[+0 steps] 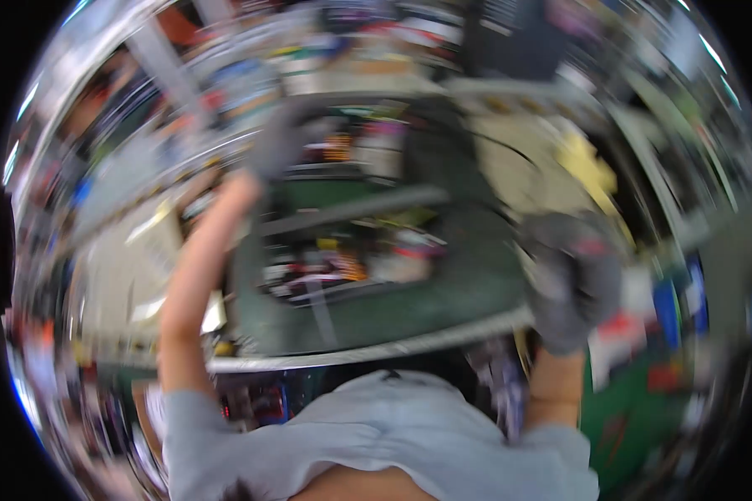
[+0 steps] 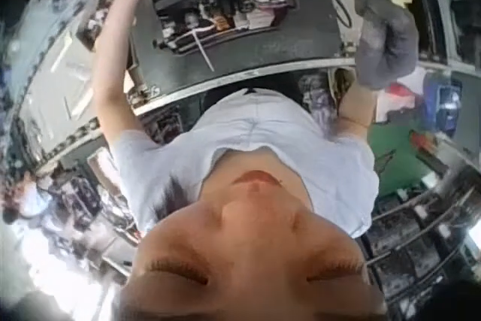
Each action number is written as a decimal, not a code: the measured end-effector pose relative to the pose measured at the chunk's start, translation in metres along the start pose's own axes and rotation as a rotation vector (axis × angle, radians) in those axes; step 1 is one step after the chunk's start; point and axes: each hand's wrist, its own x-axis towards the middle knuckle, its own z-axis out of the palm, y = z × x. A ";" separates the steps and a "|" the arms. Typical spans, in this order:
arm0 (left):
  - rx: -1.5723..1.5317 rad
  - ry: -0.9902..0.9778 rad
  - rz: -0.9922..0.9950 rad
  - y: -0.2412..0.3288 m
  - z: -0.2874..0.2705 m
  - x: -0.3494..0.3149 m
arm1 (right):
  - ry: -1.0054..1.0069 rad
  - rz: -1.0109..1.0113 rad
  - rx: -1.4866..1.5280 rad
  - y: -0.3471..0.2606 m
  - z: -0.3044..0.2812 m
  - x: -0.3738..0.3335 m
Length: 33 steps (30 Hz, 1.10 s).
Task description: Assembling electronic inverters by screwing the casing, applying labels, and scanning serial numbers.
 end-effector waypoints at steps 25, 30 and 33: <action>0.130 -0.195 0.315 0.095 0.060 -0.042 | 0.286 1.815 -1.685 -0.111 -0.362 -0.316; 0.135 -0.206 0.365 0.105 0.063 -0.038 | 0.507 1.576 -1.807 -0.135 -0.403 -0.348; 0.130 -0.197 0.326 0.101 0.068 -0.033 | 0.206 1.241 -2.147 -0.184 -0.467 -0.379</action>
